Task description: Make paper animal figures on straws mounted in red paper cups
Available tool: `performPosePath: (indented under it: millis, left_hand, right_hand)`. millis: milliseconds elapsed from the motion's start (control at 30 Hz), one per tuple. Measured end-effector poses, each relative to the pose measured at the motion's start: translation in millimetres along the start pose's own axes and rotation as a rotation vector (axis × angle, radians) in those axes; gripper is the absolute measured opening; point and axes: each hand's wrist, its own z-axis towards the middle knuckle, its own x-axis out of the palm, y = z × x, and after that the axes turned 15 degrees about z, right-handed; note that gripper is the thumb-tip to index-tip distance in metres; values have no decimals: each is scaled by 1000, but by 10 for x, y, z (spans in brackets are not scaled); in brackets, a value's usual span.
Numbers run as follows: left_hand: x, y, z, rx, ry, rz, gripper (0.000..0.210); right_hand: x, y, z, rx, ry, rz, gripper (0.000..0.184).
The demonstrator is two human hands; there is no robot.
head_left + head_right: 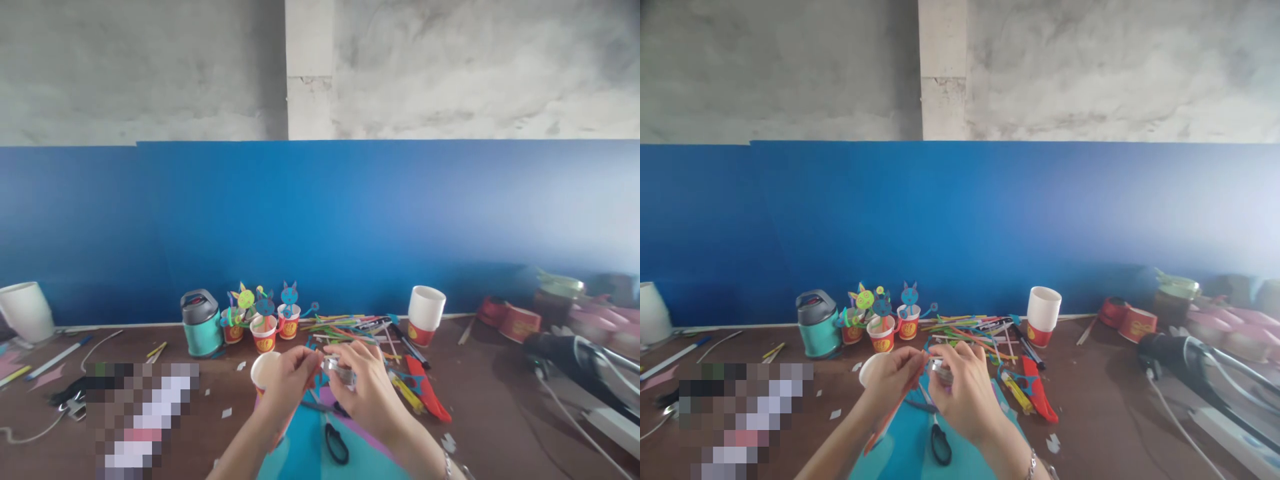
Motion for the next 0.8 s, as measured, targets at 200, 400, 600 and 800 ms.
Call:
performPosePath:
  millis: [200,400,600,800]
  left_hand:
    - [-65,46,6,-38,101,-166,46]
    - [-72,91,-10,-84,213,-370,38]
    - [-17,165,31,-103,239,-293,44]
    - [-7,71,13,22,105,126,40]
  right_hand:
    - [13,-45,16,93,-12,10,30]
    - [64,-96,28,114,-5,106,28]
    - [126,-74,13,156,-8,83,28]
    - [137,-84,4,133,-57,5,27]
